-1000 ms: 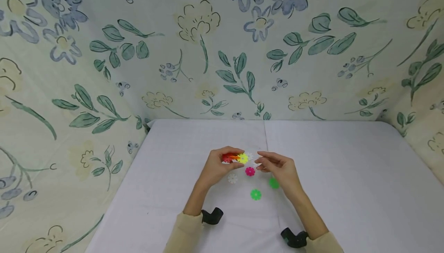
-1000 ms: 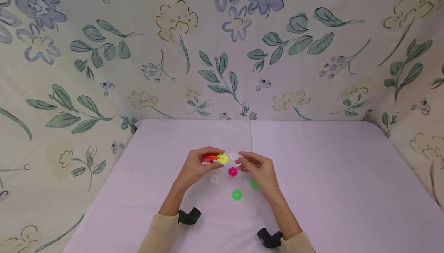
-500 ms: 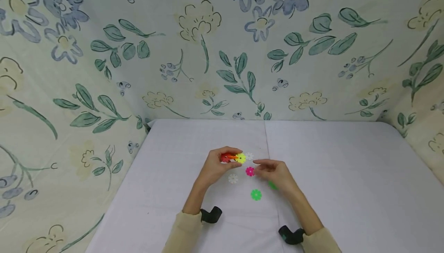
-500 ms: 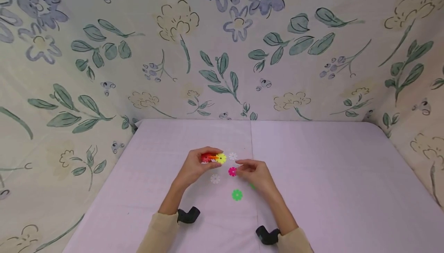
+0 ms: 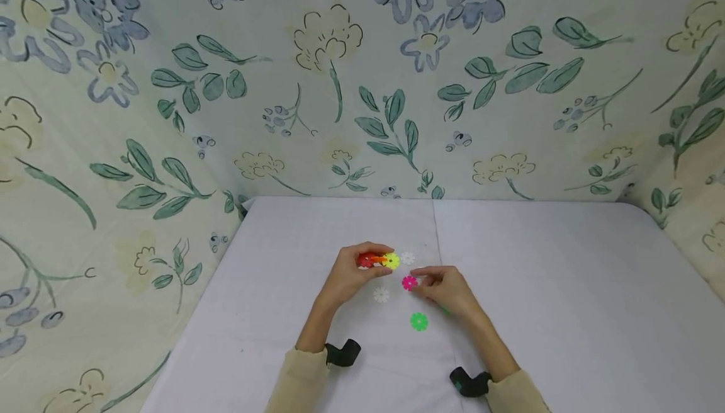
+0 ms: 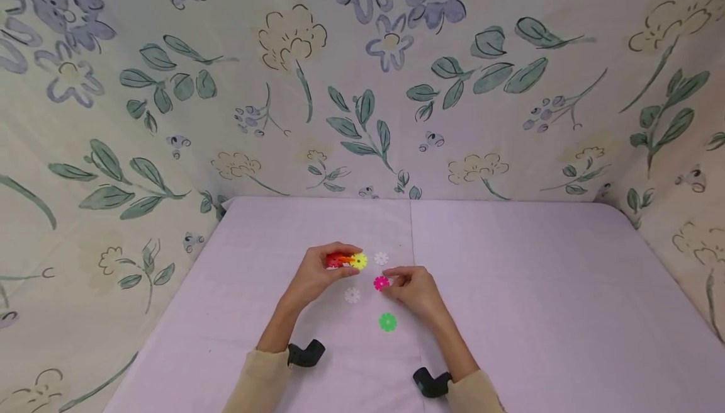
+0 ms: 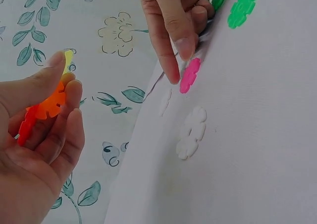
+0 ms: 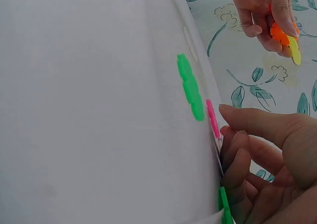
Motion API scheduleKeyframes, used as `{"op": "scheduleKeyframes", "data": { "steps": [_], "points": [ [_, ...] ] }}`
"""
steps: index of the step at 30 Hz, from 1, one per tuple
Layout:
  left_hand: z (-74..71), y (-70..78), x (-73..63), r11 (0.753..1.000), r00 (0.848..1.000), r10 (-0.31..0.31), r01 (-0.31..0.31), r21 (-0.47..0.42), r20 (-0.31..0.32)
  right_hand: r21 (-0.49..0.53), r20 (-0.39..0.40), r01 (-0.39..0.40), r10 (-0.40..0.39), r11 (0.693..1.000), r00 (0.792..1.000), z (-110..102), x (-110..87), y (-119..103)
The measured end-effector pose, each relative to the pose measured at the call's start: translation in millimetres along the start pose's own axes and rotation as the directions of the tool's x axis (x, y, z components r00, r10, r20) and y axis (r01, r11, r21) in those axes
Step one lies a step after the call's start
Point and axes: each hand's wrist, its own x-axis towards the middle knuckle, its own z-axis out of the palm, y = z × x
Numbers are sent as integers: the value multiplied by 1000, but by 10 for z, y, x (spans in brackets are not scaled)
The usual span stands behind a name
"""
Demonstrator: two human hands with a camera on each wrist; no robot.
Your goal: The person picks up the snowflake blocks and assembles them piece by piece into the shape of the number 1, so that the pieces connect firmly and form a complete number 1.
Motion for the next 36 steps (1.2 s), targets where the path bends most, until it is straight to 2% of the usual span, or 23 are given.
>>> {"op": "scheduleKeyframes", "data": {
  "steps": [6,16,29,32,36],
  "points": [
    [5,-8,1,1000,1000,0,0,11,4,-74,-17,36,-37,997,999,27,-5,14],
    [8,-9,-25,1000,1000,-18,18,24,10,-84,-7,66,-67,994,998,59,-21,1],
    [14,-11,8,1000,1000,4,-4,19,15,-148,-34,75,-80,986,996,53,-36,-23],
    [14,-18,-5,1000,1000,-2,2,19,13,-168,-1,105,-107,980,994,57,-45,-18],
    [18,-23,-9,1000,1000,1,-1,19,10,-165,93,181,-167,970,982,35,-53,-10]
  ]
}}
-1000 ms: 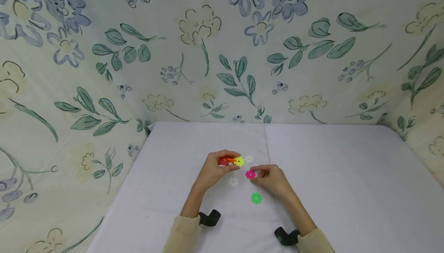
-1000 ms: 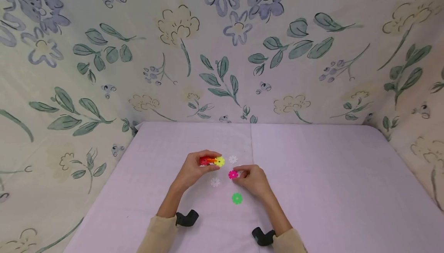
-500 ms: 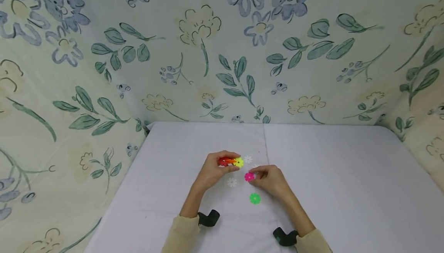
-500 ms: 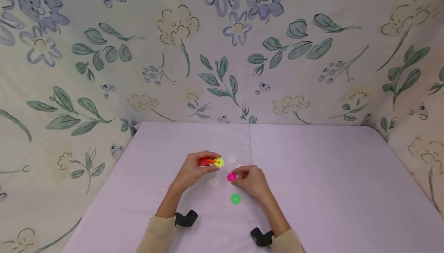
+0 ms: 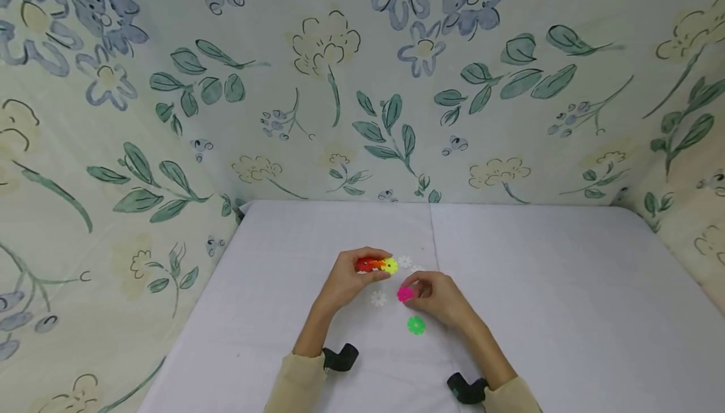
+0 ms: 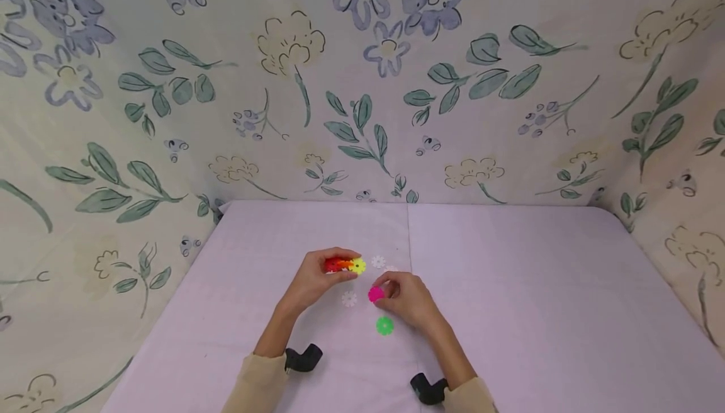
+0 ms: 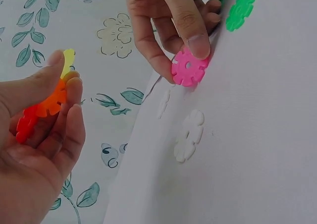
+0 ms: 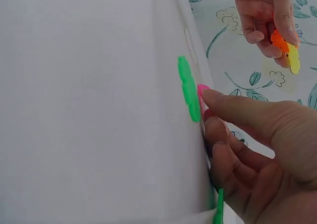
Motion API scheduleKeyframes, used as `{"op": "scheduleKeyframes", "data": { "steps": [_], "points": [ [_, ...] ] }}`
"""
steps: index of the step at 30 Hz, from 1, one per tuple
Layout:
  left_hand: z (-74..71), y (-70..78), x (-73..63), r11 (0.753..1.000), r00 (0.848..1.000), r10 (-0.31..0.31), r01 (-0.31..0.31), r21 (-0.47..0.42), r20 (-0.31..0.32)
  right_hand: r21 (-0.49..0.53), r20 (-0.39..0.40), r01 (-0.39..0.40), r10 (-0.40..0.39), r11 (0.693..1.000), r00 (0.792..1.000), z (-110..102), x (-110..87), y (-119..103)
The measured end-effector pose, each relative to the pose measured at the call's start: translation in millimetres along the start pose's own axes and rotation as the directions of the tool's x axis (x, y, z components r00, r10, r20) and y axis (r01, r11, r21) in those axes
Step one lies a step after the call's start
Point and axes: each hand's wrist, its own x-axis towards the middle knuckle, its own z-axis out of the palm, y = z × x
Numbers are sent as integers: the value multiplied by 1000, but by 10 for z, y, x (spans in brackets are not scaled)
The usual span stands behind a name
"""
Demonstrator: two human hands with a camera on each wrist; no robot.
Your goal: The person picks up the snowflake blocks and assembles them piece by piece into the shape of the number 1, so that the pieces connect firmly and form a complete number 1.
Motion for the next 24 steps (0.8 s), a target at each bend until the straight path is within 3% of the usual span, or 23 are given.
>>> {"op": "scheduleKeyframes", "data": {
  "steps": [5,9,16,24],
  "points": [
    [-1,9,0,1000,1000,-6,6,-4,3,70,81,50,-56,996,995,-40,7,25],
    [1,19,-2,1000,1000,-2,2,-8,6,148,76,50,-62,988,995,-86,-9,-14],
    [-11,34,-7,1000,1000,16,-16,-9,16,269,-68,83,-67,960,995,-159,-39,-84],
    [-19,45,-10,1000,999,15,-14,-9,33,311,-206,197,-137,930,969,-183,-44,-89]
  ]
}}
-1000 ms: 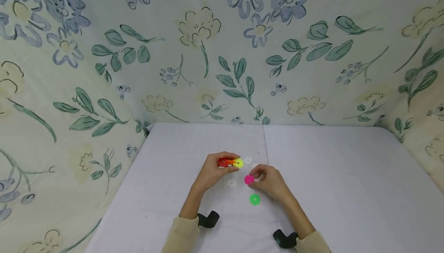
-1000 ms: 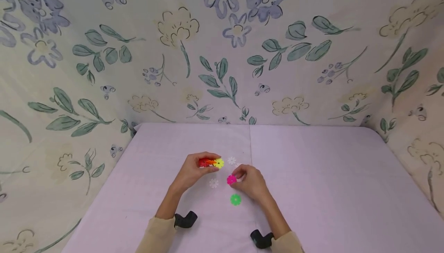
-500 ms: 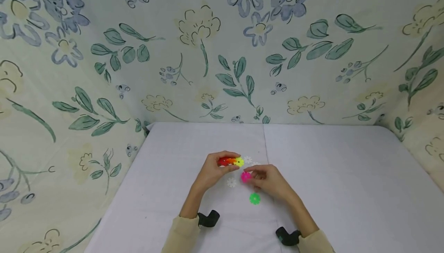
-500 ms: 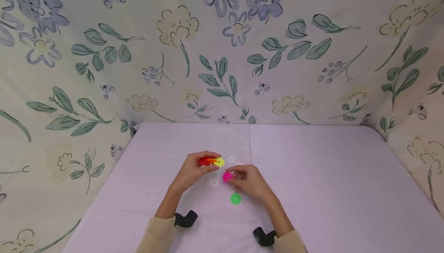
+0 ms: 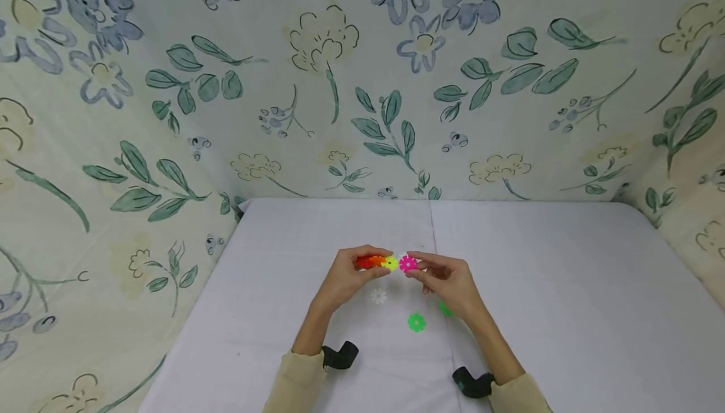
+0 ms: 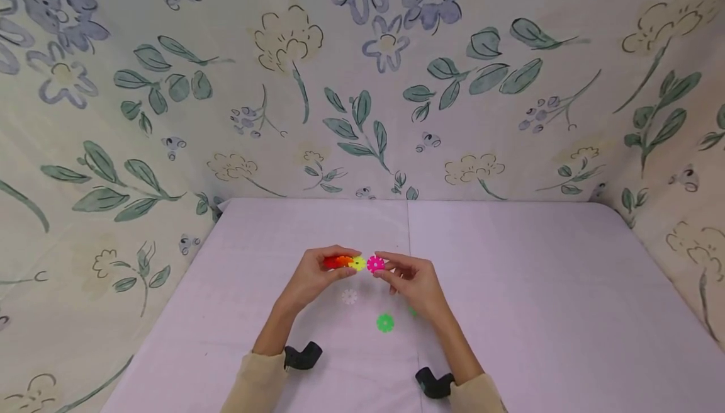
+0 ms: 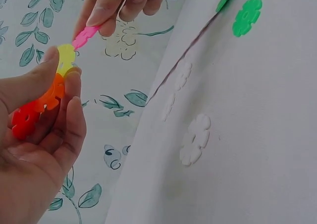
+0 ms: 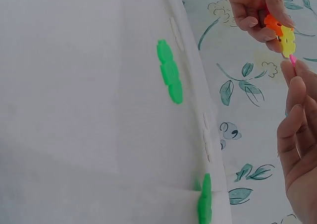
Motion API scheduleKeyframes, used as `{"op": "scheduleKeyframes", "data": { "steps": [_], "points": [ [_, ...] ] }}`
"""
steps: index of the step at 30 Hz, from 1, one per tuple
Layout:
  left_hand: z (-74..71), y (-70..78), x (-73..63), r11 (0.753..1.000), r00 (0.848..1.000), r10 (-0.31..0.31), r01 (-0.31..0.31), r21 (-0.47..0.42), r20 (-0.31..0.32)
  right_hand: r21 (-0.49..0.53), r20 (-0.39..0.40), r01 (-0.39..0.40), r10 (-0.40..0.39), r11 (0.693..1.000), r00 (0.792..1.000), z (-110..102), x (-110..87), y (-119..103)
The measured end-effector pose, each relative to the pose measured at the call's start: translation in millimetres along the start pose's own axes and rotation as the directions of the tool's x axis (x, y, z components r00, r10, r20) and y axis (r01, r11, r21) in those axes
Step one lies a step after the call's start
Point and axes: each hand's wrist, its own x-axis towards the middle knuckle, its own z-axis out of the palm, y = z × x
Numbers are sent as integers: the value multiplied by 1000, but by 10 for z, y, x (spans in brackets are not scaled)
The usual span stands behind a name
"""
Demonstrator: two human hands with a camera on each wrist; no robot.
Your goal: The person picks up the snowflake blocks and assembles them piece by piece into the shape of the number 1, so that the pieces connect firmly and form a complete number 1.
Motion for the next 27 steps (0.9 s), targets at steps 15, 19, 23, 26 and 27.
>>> {"op": "scheduleKeyframes", "data": {
  "steps": [15,19,23,26,27],
  "points": [
    [4,9,-16,998,1000,-19,21,-67,22,2,-36,61,-61,998,997,45,-12,-34],
    [-4,15,-17,995,999,-25,28,-94,35,17,-27,75,-74,997,997,36,-17,-32],
    [-13,37,-16,992,998,-35,41,-122,46,48,0,102,-103,994,995,22,-20,-38],
    [-18,49,-16,989,998,-36,43,-138,52,59,2,104,-104,993,995,23,-20,-49],
    [-19,49,-15,989,998,-34,42,-145,54,59,0,102,-102,993,995,26,-20,-55]
  ]
}}
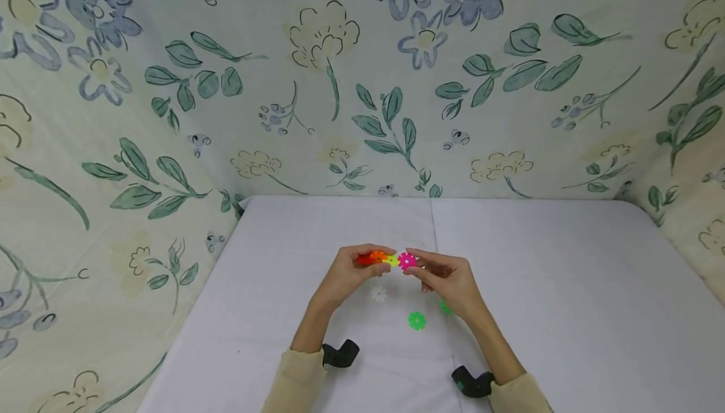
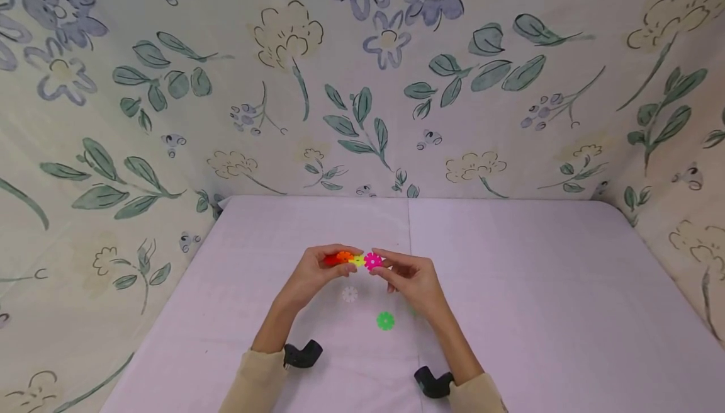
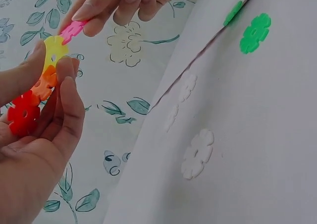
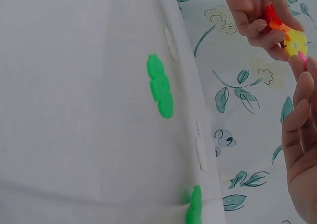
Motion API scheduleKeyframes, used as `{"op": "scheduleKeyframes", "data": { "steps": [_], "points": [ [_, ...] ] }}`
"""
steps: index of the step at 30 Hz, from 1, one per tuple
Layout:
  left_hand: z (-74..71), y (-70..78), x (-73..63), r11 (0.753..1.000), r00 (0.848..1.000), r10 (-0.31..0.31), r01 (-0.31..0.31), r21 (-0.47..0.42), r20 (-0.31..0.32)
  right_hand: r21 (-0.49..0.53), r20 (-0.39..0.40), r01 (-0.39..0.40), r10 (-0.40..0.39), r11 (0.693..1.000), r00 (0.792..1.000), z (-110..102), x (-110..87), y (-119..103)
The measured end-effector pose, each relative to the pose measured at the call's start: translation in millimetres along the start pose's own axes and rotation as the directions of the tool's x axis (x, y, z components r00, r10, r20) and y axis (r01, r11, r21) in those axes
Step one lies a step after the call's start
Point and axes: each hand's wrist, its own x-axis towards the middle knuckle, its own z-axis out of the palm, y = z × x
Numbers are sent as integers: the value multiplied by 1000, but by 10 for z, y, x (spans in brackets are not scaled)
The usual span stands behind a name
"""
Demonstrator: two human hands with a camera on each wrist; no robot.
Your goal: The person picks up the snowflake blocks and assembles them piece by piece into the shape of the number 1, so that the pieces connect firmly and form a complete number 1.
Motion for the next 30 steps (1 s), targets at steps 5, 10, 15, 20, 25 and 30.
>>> {"op": "scheduleKeyframes", "data": {
  "steps": [5,10,15,20,25,30],
  "points": [
    [1,-6,8,999,1000,15,-14,-33,8,-15,-27,-3,3,1000,1000,17,1,-34],
    [10,-3,12,998,1000,25,-24,-52,9,-44,-43,12,-14,999,999,14,1,-59],
    [-5,-15,15,999,1000,14,-12,-51,27,-77,-22,7,-9,997,1000,2,1,-83],
    [-11,-19,11,999,999,4,-3,-40,35,-88,-18,12,-14,996,1000,4,-7,-124],
    [-10,-22,16,998,999,30,-28,-59,24,-60,-45,54,-57,997,997,60,-19,-109],
    [-16,-25,24,997,999,44,-44,-69,6,-54,-76,125,-129,991,989,130,-7,-83]
  ]
}}
